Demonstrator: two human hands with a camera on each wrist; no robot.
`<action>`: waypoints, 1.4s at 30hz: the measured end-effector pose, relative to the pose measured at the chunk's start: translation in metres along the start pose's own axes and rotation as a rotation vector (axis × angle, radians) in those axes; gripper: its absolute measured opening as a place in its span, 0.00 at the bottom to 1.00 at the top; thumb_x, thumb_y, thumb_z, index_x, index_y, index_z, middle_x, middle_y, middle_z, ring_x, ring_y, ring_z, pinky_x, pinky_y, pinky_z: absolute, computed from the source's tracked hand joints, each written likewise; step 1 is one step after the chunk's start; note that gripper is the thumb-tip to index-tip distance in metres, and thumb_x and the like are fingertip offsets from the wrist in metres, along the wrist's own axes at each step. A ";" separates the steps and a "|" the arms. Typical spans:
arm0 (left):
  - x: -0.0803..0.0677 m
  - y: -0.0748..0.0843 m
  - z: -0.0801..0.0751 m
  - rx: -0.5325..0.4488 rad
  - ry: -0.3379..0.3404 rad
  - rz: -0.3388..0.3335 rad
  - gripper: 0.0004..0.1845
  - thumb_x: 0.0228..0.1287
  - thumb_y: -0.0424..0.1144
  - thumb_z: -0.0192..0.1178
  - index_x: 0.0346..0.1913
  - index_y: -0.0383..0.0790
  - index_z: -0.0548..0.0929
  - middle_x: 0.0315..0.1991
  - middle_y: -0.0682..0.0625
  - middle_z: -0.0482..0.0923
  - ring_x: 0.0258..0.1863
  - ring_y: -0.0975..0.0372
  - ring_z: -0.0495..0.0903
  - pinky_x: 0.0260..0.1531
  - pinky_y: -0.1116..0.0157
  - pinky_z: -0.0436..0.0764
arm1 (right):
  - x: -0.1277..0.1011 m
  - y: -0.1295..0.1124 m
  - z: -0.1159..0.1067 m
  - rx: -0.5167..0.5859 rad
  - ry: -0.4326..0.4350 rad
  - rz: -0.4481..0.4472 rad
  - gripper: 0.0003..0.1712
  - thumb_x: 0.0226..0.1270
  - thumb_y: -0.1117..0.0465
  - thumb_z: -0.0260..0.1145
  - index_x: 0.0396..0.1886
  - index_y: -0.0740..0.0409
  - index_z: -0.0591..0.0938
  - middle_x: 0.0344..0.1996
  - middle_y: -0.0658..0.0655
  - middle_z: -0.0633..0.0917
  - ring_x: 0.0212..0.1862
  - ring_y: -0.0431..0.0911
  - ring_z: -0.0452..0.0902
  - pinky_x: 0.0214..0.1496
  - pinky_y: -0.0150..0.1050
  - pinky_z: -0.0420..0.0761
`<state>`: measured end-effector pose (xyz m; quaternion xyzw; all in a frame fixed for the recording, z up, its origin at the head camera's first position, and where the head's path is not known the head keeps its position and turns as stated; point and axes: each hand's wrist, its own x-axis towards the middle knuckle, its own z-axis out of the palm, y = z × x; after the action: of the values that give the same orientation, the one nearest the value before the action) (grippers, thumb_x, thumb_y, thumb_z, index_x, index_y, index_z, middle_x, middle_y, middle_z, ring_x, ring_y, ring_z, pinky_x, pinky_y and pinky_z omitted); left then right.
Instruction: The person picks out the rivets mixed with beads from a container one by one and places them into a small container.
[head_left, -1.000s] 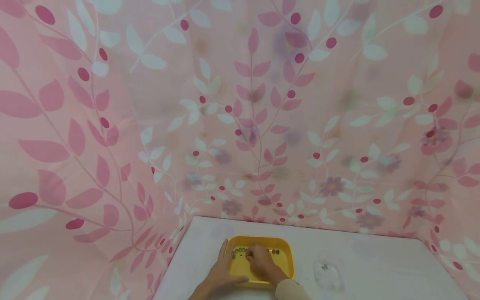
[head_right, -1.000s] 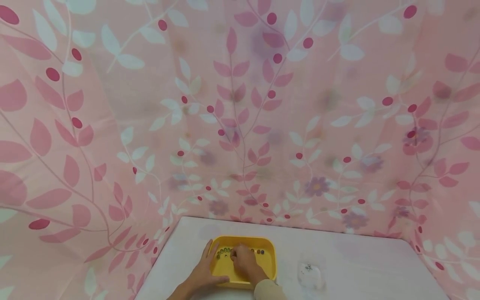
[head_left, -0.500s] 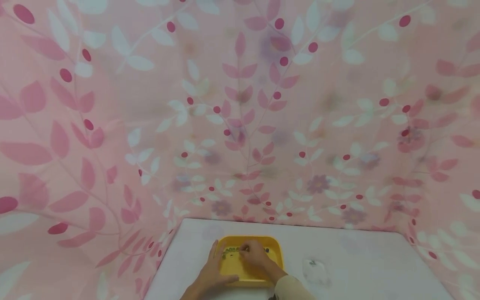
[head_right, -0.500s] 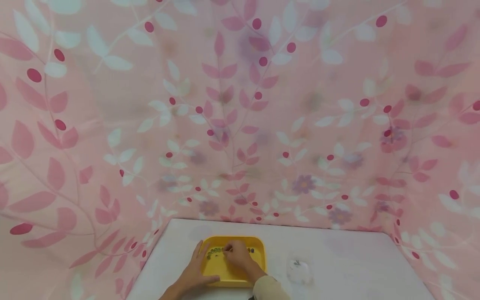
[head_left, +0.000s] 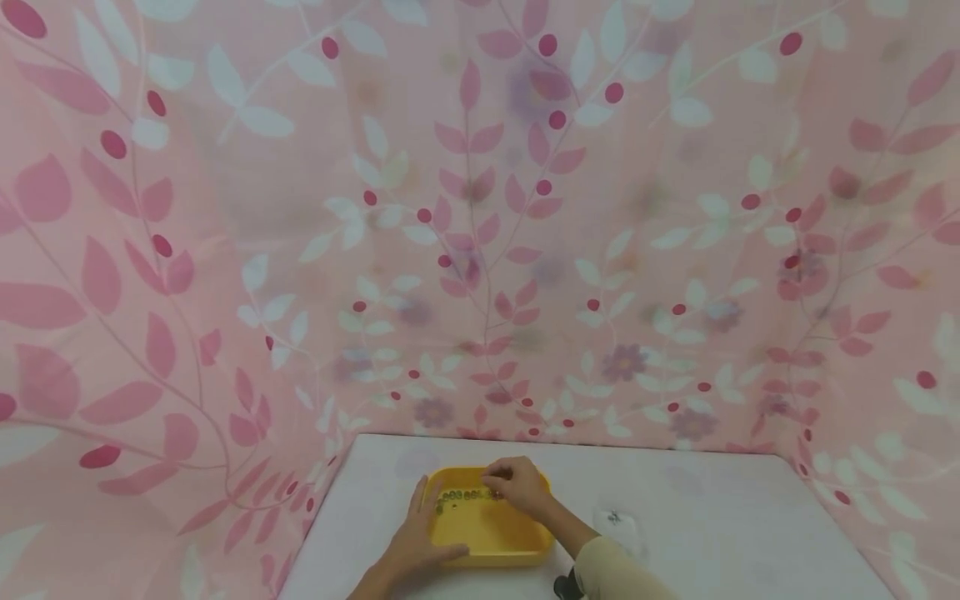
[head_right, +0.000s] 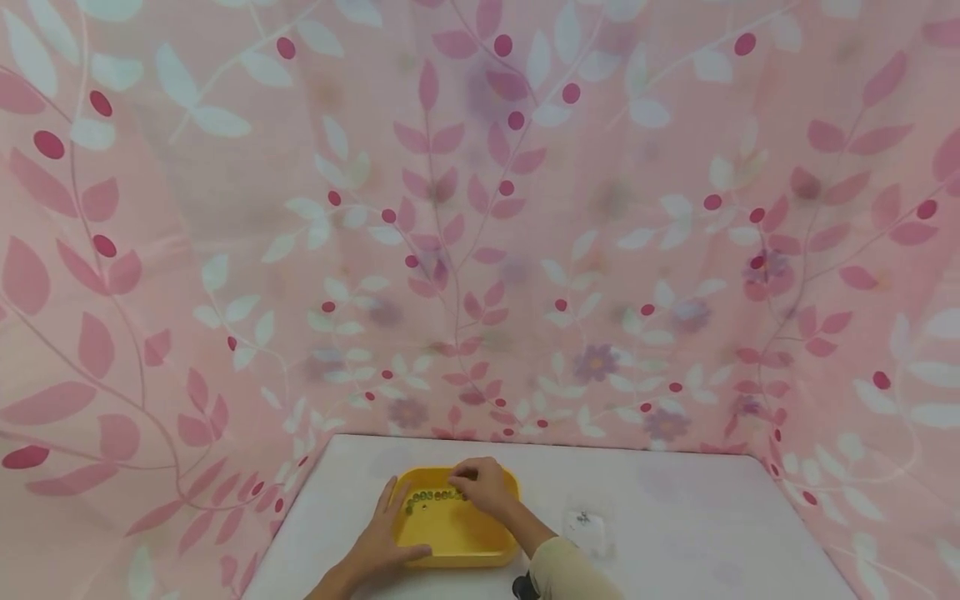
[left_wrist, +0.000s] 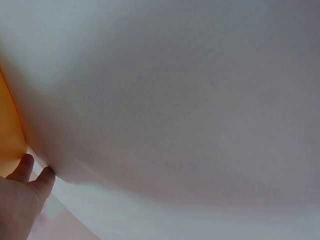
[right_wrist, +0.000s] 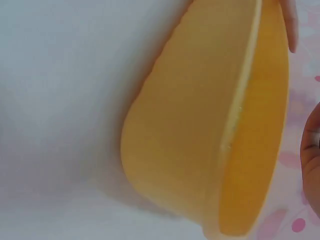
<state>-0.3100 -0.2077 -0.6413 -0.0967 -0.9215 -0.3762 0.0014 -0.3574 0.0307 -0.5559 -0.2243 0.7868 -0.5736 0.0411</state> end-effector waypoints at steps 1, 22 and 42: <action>0.000 0.000 0.000 0.001 0.003 0.003 0.65 0.43 0.67 0.73 0.80 0.51 0.47 0.80 0.37 0.35 0.67 0.33 0.64 0.52 0.35 0.75 | -0.001 -0.002 -0.004 -0.007 0.007 -0.005 0.07 0.67 0.65 0.67 0.38 0.67 0.87 0.28 0.63 0.87 0.28 0.51 0.82 0.32 0.45 0.85; -0.001 -0.001 0.002 -0.015 -0.007 0.023 0.66 0.42 0.65 0.75 0.80 0.46 0.48 0.79 0.35 0.35 0.69 0.31 0.61 0.54 0.36 0.74 | -0.026 0.012 -0.076 -0.082 0.147 0.157 0.10 0.64 0.57 0.71 0.38 0.60 0.88 0.33 0.56 0.88 0.31 0.42 0.78 0.31 0.34 0.82; -0.001 0.003 -0.005 0.005 -0.047 0.017 0.66 0.44 0.66 0.73 0.80 0.46 0.46 0.80 0.37 0.34 0.71 0.33 0.58 0.59 0.36 0.71 | -0.076 0.031 -0.148 -0.164 0.263 0.260 0.10 0.62 0.56 0.72 0.38 0.58 0.88 0.31 0.58 0.88 0.30 0.44 0.79 0.30 0.35 0.81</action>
<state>-0.3083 -0.2095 -0.6353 -0.1132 -0.9215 -0.3712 -0.0168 -0.3461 0.1995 -0.5488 -0.0466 0.8518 -0.5217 -0.0069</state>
